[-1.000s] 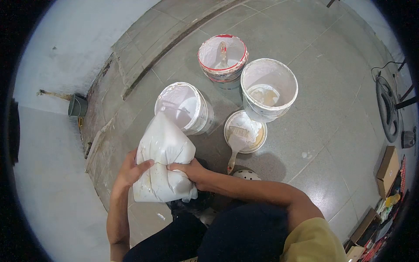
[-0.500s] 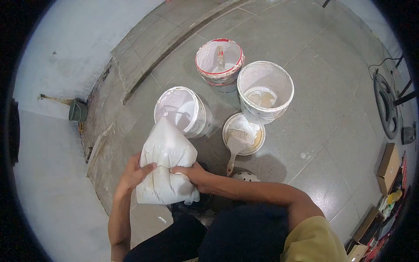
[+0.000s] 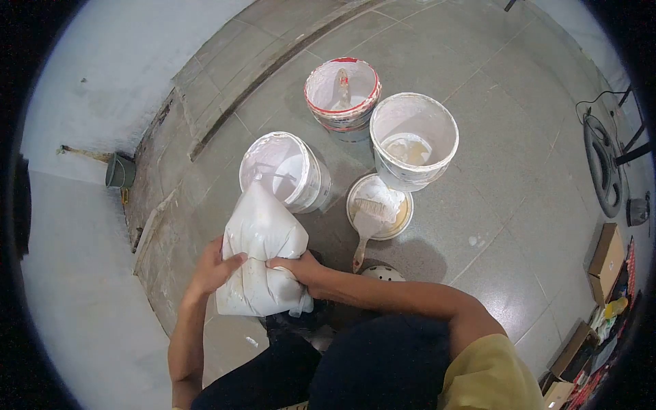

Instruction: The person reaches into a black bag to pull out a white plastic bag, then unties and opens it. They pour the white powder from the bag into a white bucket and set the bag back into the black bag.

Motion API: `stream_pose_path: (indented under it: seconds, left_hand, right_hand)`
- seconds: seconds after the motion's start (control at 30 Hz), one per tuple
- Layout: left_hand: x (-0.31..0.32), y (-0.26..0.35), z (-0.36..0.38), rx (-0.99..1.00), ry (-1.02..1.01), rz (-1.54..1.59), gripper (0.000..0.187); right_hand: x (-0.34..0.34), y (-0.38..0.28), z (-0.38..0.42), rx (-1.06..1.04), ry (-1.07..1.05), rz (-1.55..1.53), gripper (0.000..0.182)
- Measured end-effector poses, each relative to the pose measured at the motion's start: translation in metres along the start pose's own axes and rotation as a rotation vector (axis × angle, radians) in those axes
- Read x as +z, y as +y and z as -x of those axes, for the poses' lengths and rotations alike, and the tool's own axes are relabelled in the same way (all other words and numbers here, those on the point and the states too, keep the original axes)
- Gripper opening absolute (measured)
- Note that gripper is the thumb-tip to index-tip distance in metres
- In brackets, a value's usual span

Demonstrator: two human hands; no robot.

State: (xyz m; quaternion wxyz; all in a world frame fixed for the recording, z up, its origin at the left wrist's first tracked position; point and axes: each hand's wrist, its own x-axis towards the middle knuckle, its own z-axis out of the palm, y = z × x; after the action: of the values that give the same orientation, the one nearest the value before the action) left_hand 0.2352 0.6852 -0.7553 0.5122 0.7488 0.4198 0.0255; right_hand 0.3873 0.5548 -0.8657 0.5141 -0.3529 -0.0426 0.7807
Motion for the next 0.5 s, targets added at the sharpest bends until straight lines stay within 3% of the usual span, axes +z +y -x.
stream_pose_path:
  seconds: [0.17, 0.5]
  left_hand:
    - [0.000, 0.005, 0.001, -0.011, -0.002, -0.015, 0.038]
    - [0.002, 0.004, -0.003, 0.001, 0.000, -0.058, 0.037]
  right_hand:
    - [0.008, -0.011, 0.009, 0.097, 0.058, -0.015, 0.075]
    - [0.003, -0.003, 0.000, 0.056, 0.057, -0.056, 0.069]
